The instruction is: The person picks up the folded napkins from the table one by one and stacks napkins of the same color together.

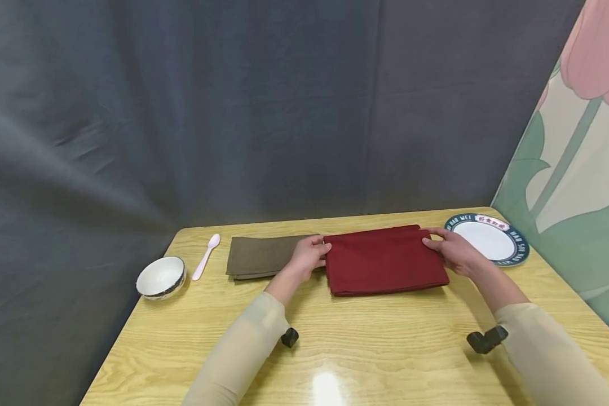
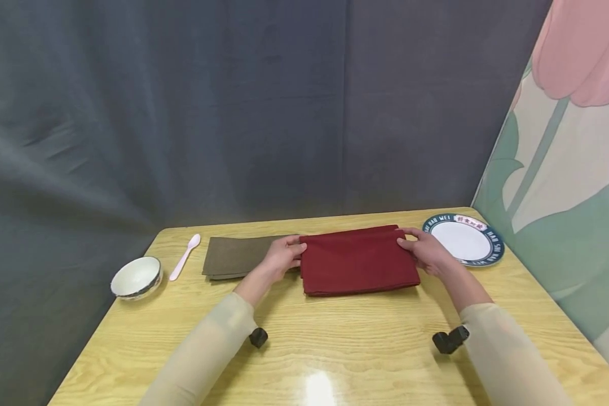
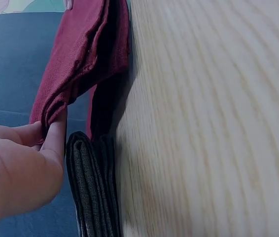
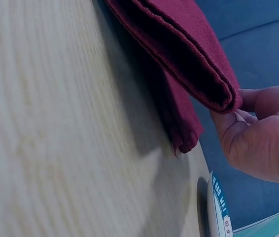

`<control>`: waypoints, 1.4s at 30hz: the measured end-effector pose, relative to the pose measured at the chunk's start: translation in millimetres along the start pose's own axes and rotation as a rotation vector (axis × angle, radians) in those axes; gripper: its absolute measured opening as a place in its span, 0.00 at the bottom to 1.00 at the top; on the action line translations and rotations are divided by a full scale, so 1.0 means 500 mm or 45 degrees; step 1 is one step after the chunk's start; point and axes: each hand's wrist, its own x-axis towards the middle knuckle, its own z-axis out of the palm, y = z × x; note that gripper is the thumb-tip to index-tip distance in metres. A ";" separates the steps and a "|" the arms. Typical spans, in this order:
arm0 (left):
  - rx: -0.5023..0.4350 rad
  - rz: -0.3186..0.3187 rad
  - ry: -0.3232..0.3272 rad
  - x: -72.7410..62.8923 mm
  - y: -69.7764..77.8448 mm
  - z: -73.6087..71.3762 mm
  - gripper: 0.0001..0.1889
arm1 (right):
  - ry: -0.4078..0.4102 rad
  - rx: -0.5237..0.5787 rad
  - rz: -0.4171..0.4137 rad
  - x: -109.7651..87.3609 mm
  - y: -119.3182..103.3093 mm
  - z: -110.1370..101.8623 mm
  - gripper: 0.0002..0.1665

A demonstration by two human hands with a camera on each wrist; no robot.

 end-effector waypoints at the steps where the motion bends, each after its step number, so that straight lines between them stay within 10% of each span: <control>1: 0.002 -0.001 0.008 0.002 0.000 0.000 0.21 | 0.000 0.000 0.001 0.005 0.000 -0.001 0.36; 42: -0.021 -0.092 0.109 0.073 -0.002 0.019 0.19 | 0.064 -0.075 0.095 0.081 -0.002 -0.038 0.35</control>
